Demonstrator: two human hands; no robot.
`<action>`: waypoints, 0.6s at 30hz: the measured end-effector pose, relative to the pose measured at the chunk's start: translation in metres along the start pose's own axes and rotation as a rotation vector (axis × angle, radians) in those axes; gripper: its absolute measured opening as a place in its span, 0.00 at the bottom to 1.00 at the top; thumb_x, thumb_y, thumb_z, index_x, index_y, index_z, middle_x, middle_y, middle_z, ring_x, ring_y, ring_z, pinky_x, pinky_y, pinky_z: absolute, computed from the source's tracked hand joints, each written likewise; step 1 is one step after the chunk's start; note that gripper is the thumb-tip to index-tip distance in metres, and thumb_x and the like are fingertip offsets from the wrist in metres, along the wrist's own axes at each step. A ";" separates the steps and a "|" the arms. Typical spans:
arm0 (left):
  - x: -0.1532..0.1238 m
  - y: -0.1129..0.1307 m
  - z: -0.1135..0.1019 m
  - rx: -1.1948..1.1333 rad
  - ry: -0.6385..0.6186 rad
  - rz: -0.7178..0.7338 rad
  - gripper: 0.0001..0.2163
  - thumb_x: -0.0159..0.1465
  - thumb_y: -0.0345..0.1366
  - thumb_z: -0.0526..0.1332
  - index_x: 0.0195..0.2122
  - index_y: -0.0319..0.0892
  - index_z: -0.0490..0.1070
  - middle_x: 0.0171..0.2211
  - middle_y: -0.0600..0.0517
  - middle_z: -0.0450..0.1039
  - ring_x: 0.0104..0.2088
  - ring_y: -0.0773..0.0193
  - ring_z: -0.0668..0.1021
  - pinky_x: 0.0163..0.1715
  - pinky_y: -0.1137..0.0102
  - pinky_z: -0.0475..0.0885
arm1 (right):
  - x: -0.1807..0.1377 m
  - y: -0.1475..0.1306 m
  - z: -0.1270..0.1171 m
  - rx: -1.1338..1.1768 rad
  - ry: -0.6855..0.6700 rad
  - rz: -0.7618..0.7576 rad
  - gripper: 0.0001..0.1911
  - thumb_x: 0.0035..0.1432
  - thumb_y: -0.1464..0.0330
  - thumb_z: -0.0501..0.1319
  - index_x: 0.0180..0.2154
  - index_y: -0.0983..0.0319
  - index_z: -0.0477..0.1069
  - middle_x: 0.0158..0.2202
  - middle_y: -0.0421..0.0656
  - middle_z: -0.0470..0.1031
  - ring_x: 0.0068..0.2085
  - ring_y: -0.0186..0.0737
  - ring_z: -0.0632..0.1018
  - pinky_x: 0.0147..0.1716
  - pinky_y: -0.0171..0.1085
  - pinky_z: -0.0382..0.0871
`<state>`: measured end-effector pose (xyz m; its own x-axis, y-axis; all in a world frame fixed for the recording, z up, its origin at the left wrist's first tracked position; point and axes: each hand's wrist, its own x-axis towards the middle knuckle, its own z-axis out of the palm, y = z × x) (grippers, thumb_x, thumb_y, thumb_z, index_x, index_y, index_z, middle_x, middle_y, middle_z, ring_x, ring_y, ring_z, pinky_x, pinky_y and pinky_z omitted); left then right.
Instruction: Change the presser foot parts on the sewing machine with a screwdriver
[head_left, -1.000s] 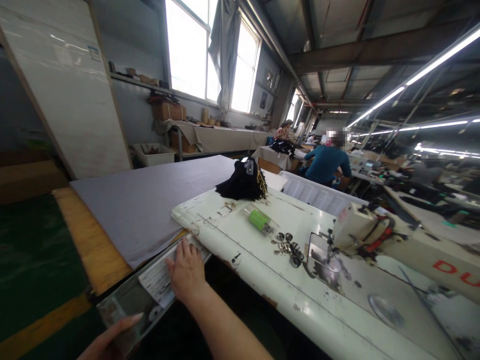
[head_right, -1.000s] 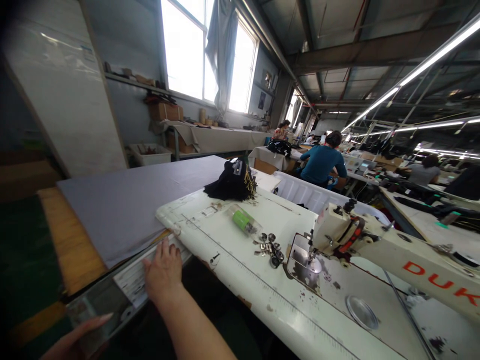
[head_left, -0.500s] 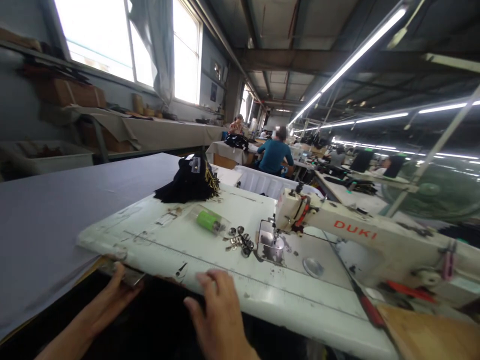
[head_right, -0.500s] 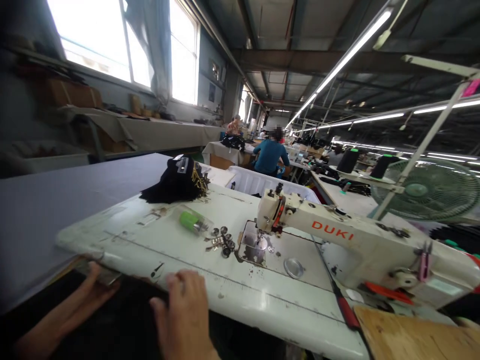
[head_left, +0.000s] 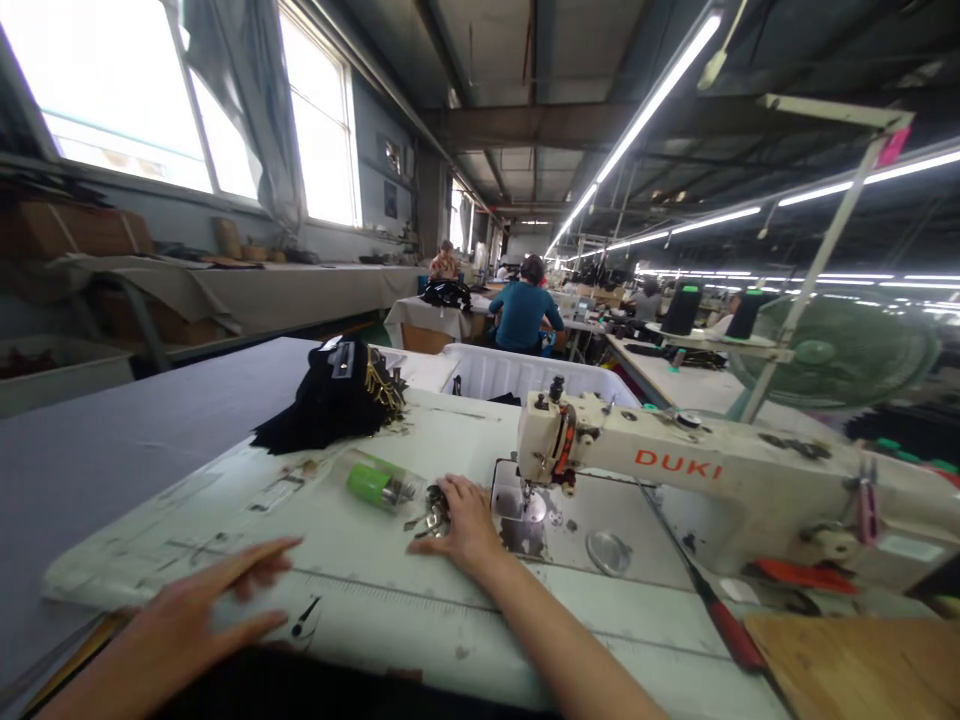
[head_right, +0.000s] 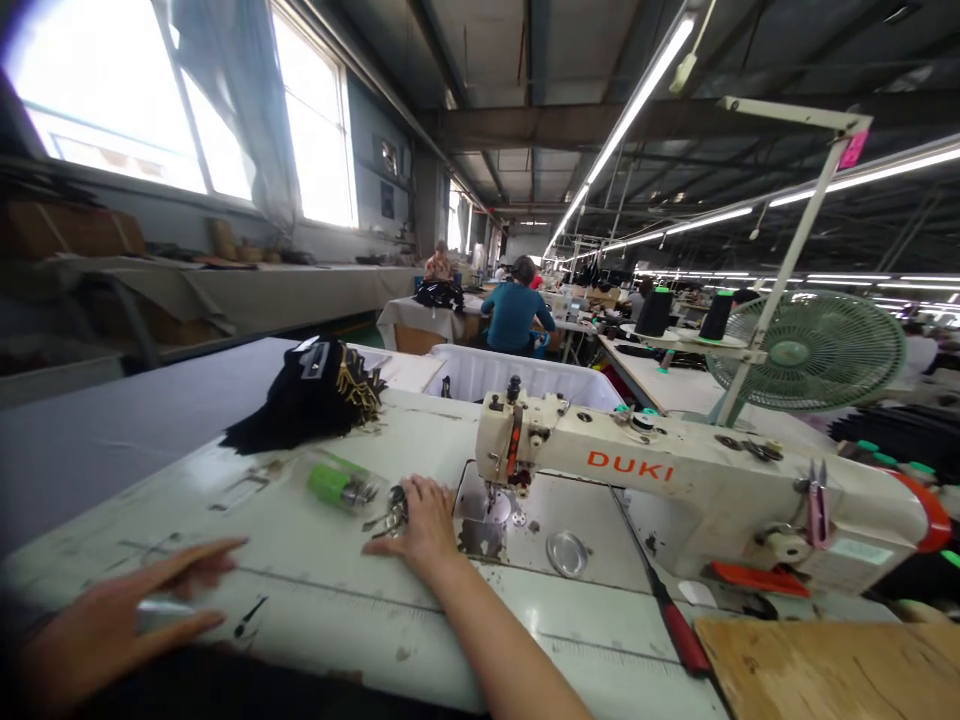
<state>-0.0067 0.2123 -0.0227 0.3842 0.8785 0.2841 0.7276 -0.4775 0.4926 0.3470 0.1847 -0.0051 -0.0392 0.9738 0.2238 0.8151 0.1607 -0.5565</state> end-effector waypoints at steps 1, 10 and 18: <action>0.022 0.013 -0.004 0.078 -0.062 0.080 0.32 0.60 0.53 0.62 0.65 0.61 0.57 0.58 0.55 0.71 0.53 0.52 0.75 0.57 0.55 0.69 | 0.002 0.002 0.001 0.004 0.023 -0.019 0.49 0.40 0.50 0.75 0.62 0.60 0.64 0.64 0.50 0.63 0.65 0.55 0.62 0.66 0.53 0.47; 0.162 0.072 0.010 0.289 -0.484 0.422 0.33 0.56 0.38 0.66 0.63 0.47 0.62 0.62 0.46 0.65 0.63 0.50 0.64 0.66 0.53 0.49 | 0.006 0.000 0.007 -0.134 0.145 -0.065 0.30 0.49 0.49 0.70 0.51 0.55 0.71 0.50 0.43 0.73 0.53 0.50 0.69 0.54 0.50 0.61; 0.133 0.073 -0.013 0.331 -0.540 0.205 0.35 0.57 0.50 0.66 0.64 0.45 0.63 0.57 0.42 0.68 0.57 0.43 0.70 0.58 0.56 0.63 | 0.003 -0.008 0.004 -0.308 0.168 -0.122 0.15 0.60 0.55 0.65 0.42 0.59 0.73 0.45 0.45 0.75 0.48 0.50 0.70 0.47 0.52 0.63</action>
<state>0.0902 0.2937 0.0617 0.7018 0.6966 -0.1490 0.7122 -0.6811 0.1698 0.3382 0.1874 -0.0030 -0.0722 0.9063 0.4164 0.9471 0.1932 -0.2564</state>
